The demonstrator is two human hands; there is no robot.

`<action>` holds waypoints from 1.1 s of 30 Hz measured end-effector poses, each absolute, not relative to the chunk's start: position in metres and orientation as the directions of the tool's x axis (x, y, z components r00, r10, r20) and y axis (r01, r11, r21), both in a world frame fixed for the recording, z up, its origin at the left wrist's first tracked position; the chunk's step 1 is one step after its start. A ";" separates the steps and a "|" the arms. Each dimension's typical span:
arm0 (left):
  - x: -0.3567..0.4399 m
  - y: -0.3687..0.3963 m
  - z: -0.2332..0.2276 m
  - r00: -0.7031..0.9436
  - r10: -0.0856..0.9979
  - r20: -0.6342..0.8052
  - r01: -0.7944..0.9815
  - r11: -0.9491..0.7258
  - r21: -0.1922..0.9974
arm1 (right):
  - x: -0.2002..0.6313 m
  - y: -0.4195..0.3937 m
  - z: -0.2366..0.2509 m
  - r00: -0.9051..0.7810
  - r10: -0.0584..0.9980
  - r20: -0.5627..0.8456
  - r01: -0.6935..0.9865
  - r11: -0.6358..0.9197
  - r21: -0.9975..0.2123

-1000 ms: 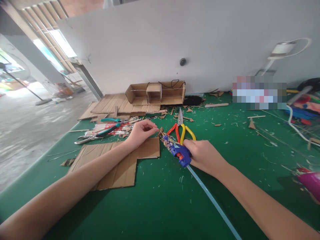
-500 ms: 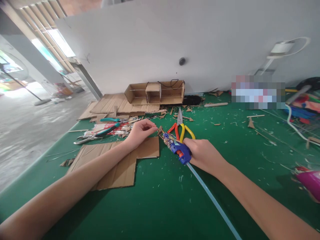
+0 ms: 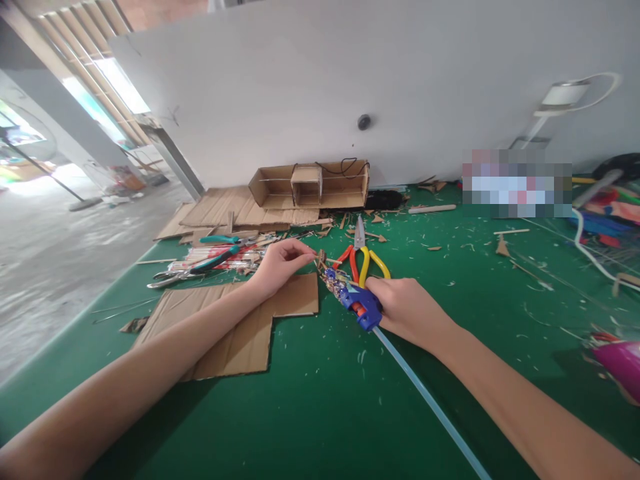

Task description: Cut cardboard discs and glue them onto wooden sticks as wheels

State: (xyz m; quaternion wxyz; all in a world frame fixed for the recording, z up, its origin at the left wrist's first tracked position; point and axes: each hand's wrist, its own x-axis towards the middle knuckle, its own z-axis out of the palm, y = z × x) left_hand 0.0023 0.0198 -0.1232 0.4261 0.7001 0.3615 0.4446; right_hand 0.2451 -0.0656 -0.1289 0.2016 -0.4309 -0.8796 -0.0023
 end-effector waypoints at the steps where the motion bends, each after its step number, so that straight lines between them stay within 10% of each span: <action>1: 0.002 0.020 -0.123 0.346 0.884 0.313 0.129 -0.376 0.918 | 0.245 -0.066 -0.129 -0.542 0.761 0.356 0.761 0.624 -0.176; 33: 0.003 0.017 -0.118 0.384 0.894 0.232 0.210 -0.330 0.921 | 0.246 -0.065 -0.130 -0.551 0.714 0.432 0.722 0.667 -0.182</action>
